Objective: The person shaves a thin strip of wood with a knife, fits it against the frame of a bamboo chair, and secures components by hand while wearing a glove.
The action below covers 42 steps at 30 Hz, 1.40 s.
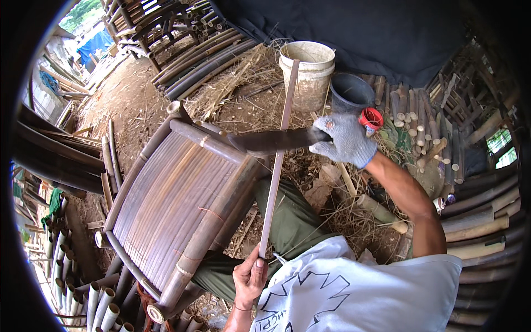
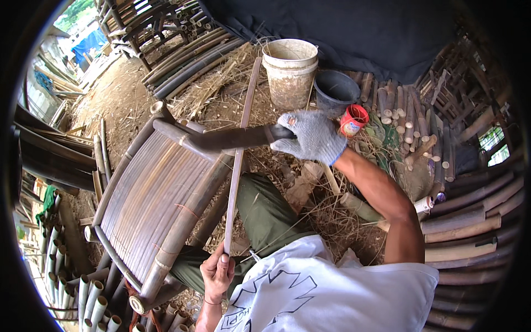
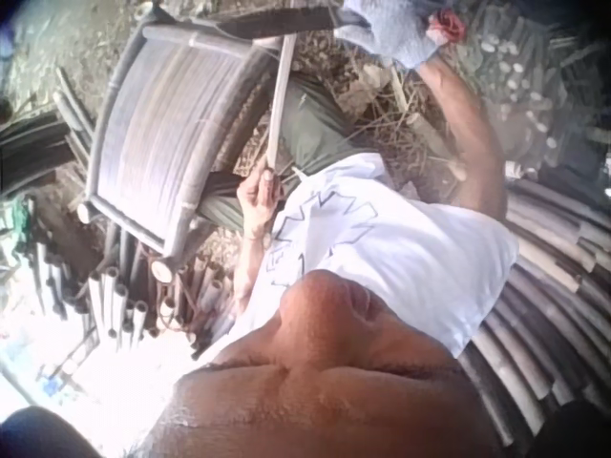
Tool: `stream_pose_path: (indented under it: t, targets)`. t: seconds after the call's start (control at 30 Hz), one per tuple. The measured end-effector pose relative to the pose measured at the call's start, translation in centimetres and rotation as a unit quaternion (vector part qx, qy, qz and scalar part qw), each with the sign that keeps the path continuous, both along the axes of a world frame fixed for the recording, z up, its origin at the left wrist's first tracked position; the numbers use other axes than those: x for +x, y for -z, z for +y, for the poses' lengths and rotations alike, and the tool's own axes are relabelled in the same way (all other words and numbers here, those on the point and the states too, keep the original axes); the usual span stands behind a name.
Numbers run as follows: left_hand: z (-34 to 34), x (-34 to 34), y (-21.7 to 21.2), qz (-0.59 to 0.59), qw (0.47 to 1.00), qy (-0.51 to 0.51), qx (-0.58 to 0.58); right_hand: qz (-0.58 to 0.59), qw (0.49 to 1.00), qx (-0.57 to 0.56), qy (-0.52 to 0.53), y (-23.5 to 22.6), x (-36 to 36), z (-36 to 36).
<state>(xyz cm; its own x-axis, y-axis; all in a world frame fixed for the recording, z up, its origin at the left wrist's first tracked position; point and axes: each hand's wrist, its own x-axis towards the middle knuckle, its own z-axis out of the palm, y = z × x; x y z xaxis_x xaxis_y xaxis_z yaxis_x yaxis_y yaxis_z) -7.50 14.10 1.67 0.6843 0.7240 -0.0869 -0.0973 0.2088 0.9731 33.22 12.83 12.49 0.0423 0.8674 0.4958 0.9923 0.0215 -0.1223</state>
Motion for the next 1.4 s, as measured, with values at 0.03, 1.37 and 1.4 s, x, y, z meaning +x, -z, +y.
stream_pose_path:
  t: [0.03, 1.37, 1.4]
  targets:
    - [-0.2, -0.1, 0.4, -0.004, 1.000, 0.003, 0.011, 0.075, 0.994, 0.050, 0.065, 0.3, 1.5, 0.1]
    - [-0.6, -3.8, -1.2, -0.106, 0.963, 0.100, -0.226, 0.148, 0.936, 0.149, 0.282, -2.0, 7.7, -1.8]
    - [1.0, -1.2, -1.8, -0.060, 0.972, 0.082, -0.210, 0.169, 0.946, 0.157, 0.226, -2.5, 5.0, -0.9]
